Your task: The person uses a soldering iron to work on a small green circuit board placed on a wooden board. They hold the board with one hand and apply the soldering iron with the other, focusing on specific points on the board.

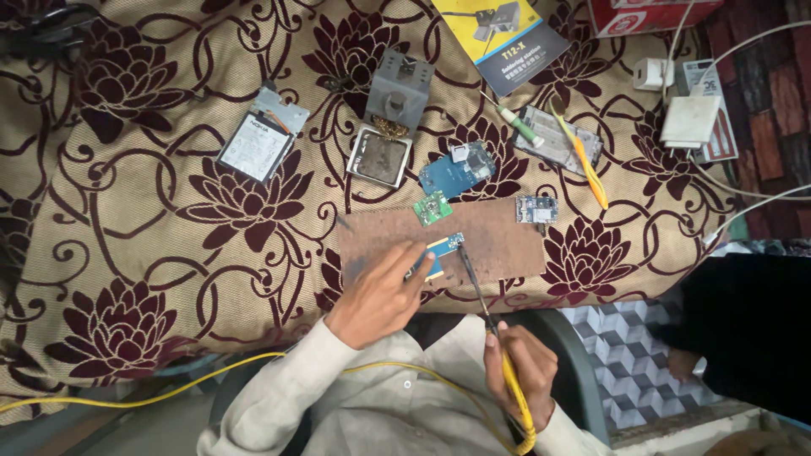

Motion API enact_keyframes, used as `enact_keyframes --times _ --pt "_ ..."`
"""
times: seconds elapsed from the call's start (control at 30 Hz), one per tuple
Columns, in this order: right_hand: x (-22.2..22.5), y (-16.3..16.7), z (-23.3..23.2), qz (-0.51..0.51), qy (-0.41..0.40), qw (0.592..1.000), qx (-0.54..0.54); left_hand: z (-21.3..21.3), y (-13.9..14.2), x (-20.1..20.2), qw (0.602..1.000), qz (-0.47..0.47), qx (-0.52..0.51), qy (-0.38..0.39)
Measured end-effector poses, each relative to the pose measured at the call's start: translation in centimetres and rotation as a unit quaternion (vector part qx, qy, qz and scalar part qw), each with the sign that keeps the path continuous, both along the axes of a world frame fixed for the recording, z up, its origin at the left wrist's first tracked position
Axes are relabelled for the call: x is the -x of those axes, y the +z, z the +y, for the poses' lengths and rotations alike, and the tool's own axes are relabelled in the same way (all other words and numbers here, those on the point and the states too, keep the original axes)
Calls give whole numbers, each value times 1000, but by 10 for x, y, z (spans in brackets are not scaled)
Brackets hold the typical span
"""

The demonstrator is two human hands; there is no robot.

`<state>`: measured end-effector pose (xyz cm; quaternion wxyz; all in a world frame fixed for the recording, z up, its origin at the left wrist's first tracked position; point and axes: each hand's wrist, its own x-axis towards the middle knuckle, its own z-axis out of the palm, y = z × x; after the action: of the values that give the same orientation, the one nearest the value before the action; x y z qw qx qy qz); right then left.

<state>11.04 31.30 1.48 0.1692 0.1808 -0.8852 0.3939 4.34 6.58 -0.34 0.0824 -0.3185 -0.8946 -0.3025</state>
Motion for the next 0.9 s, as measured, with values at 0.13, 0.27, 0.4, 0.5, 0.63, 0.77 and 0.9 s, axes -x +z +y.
enact_keyframes --times 0.13,0.27,0.4,0.5,0.63,0.77,0.9 --pt "-1 3 -1 8 10 1000 -22 0 4 -2 999 -31 -18 9" --pt "-4 6 1 11 11 999 -48 0 8 -7 999 -17 8 40" --pt "-6 6 4 11 17 999 -47 7 5 -12 991 40 110 65" --pt "-5 2 5 26 26 998 -50 15 0 -21 986 73 123 84" --pt "-5 -1 9 49 12 998 -44 19 -5 -28 988 79 110 77" --pt "-10 0 18 52 -26 998 -18 16 -8 -27 988 119 78 60" --pt "-15 -3 25 65 -15 998 -3 17 -12 -26 992 112 27 58"
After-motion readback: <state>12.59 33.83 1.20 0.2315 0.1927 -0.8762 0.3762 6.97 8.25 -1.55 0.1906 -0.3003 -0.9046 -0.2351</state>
